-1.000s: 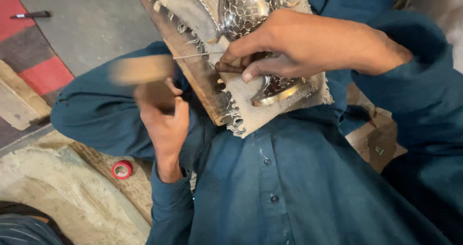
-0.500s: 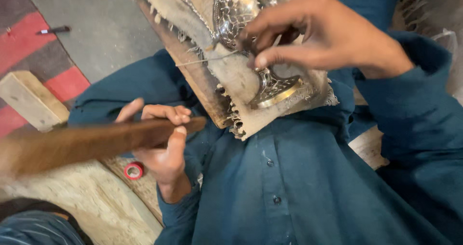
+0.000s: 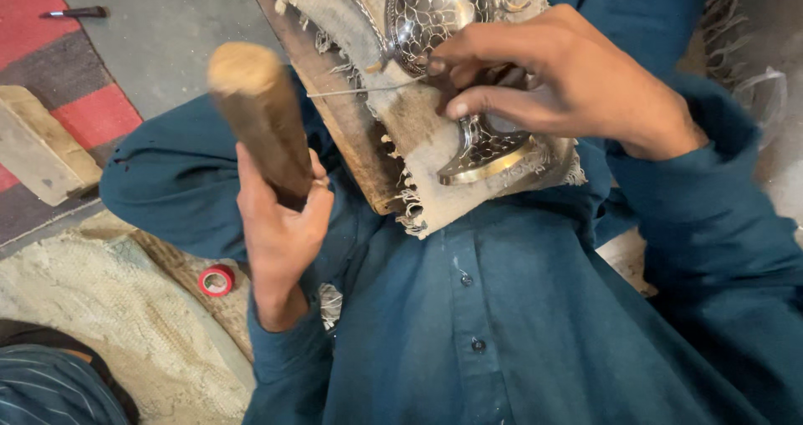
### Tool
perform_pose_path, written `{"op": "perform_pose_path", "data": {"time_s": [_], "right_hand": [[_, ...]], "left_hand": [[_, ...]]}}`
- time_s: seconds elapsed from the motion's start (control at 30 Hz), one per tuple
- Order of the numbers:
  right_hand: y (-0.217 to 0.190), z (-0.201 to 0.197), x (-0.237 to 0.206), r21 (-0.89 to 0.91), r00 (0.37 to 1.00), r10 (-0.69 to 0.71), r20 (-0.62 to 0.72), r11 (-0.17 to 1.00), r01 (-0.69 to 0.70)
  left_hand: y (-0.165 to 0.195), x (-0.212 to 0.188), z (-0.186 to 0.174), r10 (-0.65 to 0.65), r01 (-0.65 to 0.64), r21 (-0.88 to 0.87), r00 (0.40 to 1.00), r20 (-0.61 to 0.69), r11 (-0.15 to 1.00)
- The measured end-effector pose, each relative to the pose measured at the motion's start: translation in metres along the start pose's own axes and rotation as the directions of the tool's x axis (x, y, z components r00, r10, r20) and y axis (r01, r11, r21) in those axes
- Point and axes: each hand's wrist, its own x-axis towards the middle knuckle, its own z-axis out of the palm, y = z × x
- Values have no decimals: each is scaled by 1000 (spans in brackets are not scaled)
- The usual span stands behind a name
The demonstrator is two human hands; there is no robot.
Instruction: The person sits on the floor with an ornate metal ewer on a board on their lap and decorates its surface by hand. They hold a small punch against the metal and strike it with a wooden mallet, repositioning the ewer and the punch repeatedly to work the patterned body, neck and rim.
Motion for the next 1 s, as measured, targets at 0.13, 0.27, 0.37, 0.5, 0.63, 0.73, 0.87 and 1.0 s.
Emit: {"op": "perform_pose_path", "data": {"time_s": [0.13, 0.27, 0.37, 0.5, 0.63, 0.73, 0.87, 1.0], "right_hand": [[4, 8, -7, 20, 996, 55, -68, 998, -54], [10, 10, -11, 14, 996, 25, -83, 1000, -24], [14, 10, -11, 29, 997, 16, -72, 1000, -14], [14, 11, -11, 41, 998, 20, -66, 999, -18], [14, 12, -11, 13, 994, -12, -110, 1000, 13], [16, 12, -11, -45, 994, 90, -59, 995, -92], [16, 13, -11, 13, 995, 42, -91, 999, -41], [15, 13, -10, 14, 993, -9, -116, 1000, 10]], "left_hand": [[16, 11, -11, 8, -21, 233, 999, 54, 972], [29, 26, -18, 174, -217, 395, 974, 142, 893], [34, 40, -21, 120, -189, 439, 976, 181, 879], [43, 49, -20, 200, -275, 446, 957, 208, 852], [54, 55, -20, 334, -404, 319, 908, 254, 857], [59, 62, -21, 292, -449, 559, 890, 351, 697], [59, 64, -19, 234, -377, 475, 913, 333, 795], [57, 65, -20, 299, -450, 549, 890, 345, 705]]}}
